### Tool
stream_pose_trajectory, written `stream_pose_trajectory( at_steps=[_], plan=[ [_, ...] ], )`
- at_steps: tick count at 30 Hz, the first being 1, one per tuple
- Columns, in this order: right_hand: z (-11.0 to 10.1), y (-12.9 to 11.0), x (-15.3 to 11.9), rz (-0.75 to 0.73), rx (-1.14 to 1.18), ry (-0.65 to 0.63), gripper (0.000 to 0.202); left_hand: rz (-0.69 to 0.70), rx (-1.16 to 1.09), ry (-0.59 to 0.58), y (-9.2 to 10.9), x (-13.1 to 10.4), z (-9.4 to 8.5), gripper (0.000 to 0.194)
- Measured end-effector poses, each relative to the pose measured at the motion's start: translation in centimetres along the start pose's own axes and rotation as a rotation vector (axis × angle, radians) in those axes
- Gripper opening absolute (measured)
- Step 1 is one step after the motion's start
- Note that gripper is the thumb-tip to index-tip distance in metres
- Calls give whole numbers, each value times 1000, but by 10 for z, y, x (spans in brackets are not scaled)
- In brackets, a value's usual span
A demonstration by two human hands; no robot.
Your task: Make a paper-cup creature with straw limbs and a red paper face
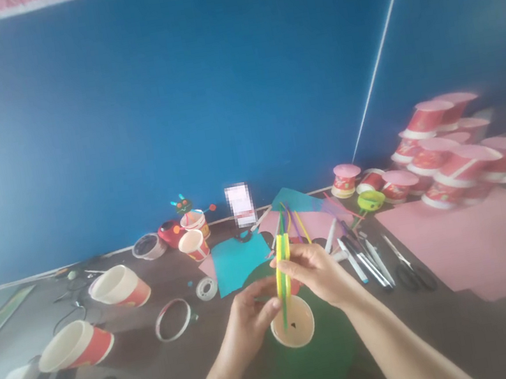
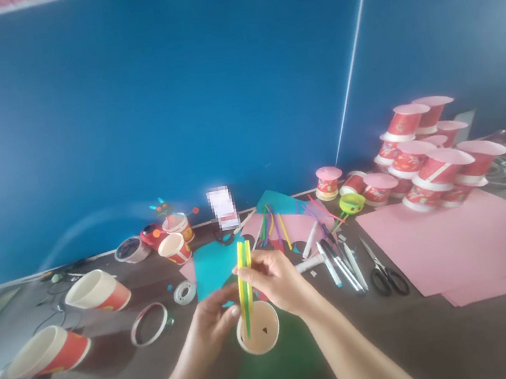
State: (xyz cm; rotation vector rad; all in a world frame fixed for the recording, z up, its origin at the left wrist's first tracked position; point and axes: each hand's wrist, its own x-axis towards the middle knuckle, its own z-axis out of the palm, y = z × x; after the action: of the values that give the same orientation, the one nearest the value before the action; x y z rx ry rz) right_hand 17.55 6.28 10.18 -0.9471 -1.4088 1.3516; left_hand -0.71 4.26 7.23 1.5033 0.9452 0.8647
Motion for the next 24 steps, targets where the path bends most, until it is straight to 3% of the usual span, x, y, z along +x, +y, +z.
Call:
stream_pose_trajectory(
  at_steps=[3,7,10,15,24],
  plan=[
    [-5,2,-9,5,-52,23,27,164,119,11,-22,-11,-5,98],
    [-6,11,-18,-68,-226,-20,24,138,275,-76,-55,-22,1,119],
    [-1,17,-23,-119,-382,-31,19,142,329,-82,-67,-21,11,117],
    [5,24,-29,-247,-569,-28,22,106,351,-30,-66,-17,19,98],
    [8,32,-34,-248,-570,-68,18,70,345,-31,-60,-20,20,72]
  ],
)
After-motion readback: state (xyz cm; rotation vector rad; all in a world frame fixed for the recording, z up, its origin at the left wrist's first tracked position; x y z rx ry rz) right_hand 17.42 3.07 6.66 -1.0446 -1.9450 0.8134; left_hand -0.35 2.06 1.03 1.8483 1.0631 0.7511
